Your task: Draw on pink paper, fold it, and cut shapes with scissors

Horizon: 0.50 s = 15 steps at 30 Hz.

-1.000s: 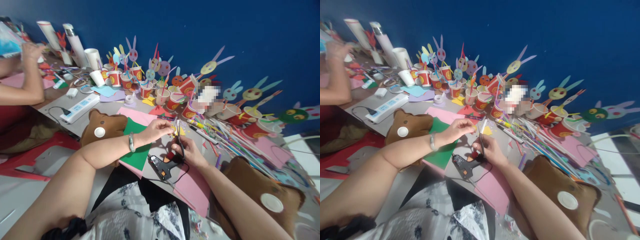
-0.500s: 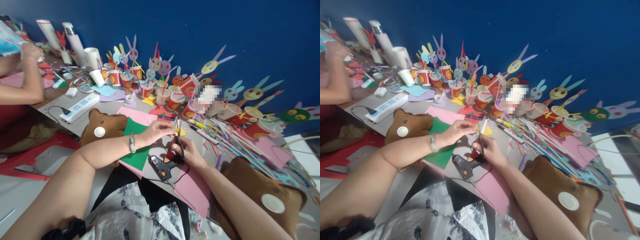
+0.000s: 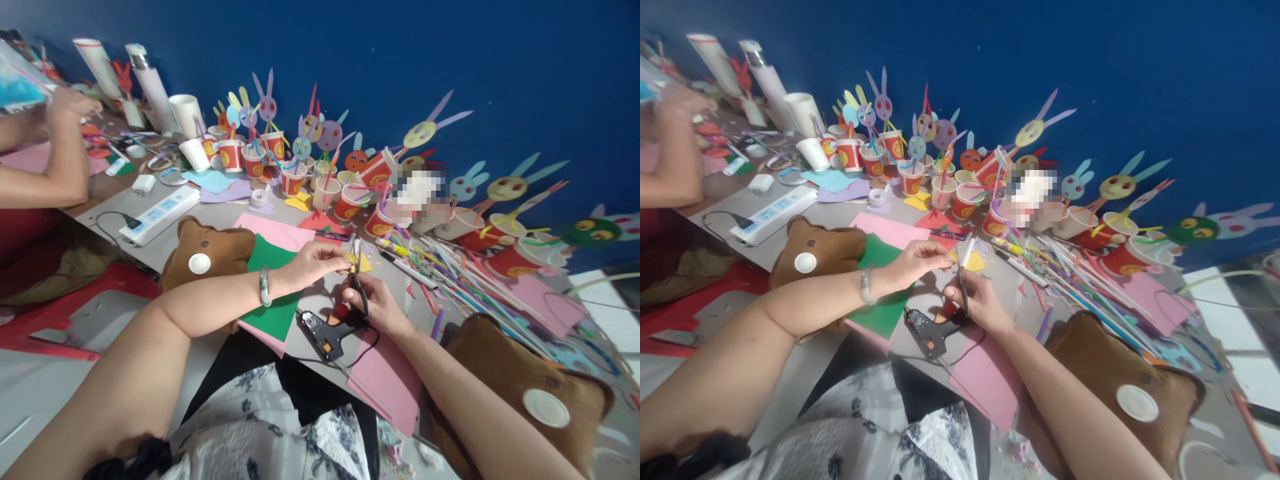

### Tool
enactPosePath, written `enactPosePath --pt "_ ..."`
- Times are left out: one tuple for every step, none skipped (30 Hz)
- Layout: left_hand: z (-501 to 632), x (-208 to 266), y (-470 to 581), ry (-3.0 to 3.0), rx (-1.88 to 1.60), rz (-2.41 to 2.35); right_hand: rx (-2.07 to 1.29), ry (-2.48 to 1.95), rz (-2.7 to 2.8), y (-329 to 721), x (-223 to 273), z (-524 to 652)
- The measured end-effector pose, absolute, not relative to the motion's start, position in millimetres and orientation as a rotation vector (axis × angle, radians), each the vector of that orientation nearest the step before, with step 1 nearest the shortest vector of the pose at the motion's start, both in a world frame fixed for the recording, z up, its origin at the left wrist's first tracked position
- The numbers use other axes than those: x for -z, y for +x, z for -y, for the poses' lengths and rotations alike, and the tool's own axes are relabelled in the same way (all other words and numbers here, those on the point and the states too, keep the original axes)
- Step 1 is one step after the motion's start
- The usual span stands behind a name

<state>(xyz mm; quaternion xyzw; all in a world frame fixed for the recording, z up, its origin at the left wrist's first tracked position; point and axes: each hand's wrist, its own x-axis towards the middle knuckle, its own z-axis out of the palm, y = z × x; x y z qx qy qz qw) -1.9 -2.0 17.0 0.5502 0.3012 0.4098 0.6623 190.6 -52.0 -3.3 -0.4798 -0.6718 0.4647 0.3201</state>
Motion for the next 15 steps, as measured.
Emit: enactPosePath --pt "2.2 -17.6 -1.9 1.246 -0.928 -0.681 -1.226 -1.263 1.760 190.3 2.8 52.2" --pt "2.4 -18.2 -2.0 1.249 -0.930 -0.681 -1.229 -1.266 1.754 189.9 2.1 52.5" --pt "2.7 -18.7 -2.1 1.252 -0.930 -0.681 -1.230 -1.270 1.747 189.5 1.2 52.7" --pt "2.9 -19.1 -2.3 1.256 -0.930 -0.681 -1.227 -1.273 1.743 189.0 0.2 52.9" --pt "3.1 -19.5 -2.4 1.257 -0.931 -0.681 -1.223 -1.273 1.743 188.6 -0.6 53.0" --pt "3.3 -19.9 -2.5 1.259 -0.931 -0.681 -1.222 -1.273 1.743 188.2 -1.4 53.2" --pt "3.4 -20.1 -2.7 1.260 -0.931 -0.682 -1.225 -1.275 1.744 187.9 -1.9 53.3" --pt "3.4 -20.3 -2.7 1.262 -0.929 -0.684 -1.229 -1.278 1.745 187.6 -2.2 53.4" --pt "3.5 -20.4 -2.8 1.263 -0.927 -0.688 -1.233 -1.283 1.745 187.5 -2.4 53.6" --pt "3.6 -20.4 -2.7 1.264 -0.925 -0.691 -1.236 -1.287 1.743 187.5 -2.3 53.7" --pt "3.6 -20.4 -2.7 1.265 -0.922 -0.693 -1.240 -1.291 1.739 187.4 -2.2 53.9" --pt "3.7 -20.2 -2.5 1.266 -0.920 -0.692 -1.245 -1.293 1.733 187.5 -2.0 54.0" --pt "3.7 -20.0 -2.4 1.266 -0.919 -0.689 -1.251 -1.293 1.728 187.5 -1.8 54.2" --pt "3.7 -19.8 -2.2 1.266 -0.919 -0.687 -1.258 -1.292 1.723 187.5 -1.6 54.2" --pt "3.7 -19.5 -2.0 1.266 -0.919 -0.686 -1.264 -1.292 1.720 187.6 -1.4 54.3"
